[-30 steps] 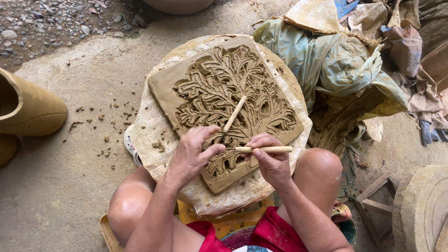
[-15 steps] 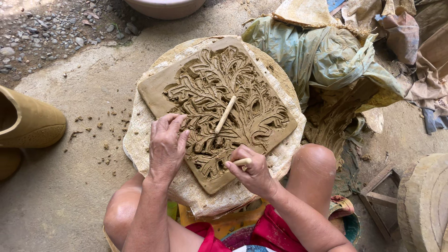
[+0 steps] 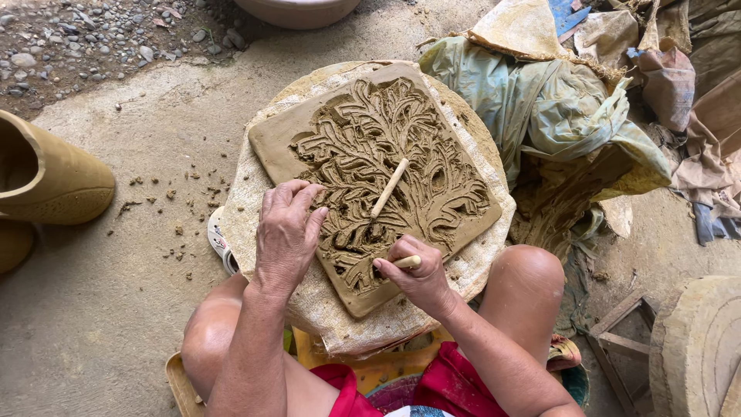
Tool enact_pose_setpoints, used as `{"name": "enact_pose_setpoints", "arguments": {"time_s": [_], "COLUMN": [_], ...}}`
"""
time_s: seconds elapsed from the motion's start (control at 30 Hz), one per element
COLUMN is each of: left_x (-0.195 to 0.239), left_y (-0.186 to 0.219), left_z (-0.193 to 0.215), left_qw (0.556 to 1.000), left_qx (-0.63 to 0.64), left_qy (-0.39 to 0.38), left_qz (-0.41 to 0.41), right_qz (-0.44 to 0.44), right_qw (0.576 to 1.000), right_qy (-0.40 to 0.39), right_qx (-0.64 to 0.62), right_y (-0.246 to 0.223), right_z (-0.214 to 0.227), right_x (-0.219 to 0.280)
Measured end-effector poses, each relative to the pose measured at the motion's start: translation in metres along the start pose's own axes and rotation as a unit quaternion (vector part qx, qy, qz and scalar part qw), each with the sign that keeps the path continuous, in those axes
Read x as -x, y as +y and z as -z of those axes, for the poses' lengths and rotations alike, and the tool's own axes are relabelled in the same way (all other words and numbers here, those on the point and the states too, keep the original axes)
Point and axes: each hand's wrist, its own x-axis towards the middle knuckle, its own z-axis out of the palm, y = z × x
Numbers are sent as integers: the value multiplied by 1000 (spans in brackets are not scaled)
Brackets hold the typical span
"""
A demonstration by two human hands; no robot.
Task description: The person carves a detailed tree design into a rectangular slab of clay using a small wooden tool. They are seated on the ground, working on the clay which is placed on a sack-covered surface.
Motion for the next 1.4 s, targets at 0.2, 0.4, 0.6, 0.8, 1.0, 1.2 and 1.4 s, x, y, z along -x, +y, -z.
{"name": "enact_pose_setpoints", "arguments": {"time_s": [0.2, 0.4, 0.6, 0.8, 1.0, 1.2, 1.4], "left_x": [-4, -3, -3, -3, -3, 4, 4], "left_y": [6, 11, 10, 8, 8, 2, 7], "left_z": [5, 9, 11, 12, 17, 15, -2], "left_qw": [1000, 1000, 1000, 1000, 1000, 1000, 996], "left_qx": [0, 0, -3, -8, -8, -6, 76], "left_qy": [-9, -17, -22, -21, -13, -9, -54], "left_qz": [0, 9, 12, 17, 21, 24, 3], "right_qz": [-7, 37, 18, 43, 42, 3, -143], "right_qw": [1000, 997, 997, 996, 996, 998, 962], "right_qy": [-1, -5, -18, -7, -9, -5, 74], "right_qx": [26, 60, 67, 73, 77, 59, -218], "right_y": [-8, -18, -21, -26, -32, -16, 18], "right_z": [-4, -3, -2, -2, 2, -1, 10], "right_x": [0, -2, 2, 7, 12, 27, 18]}}
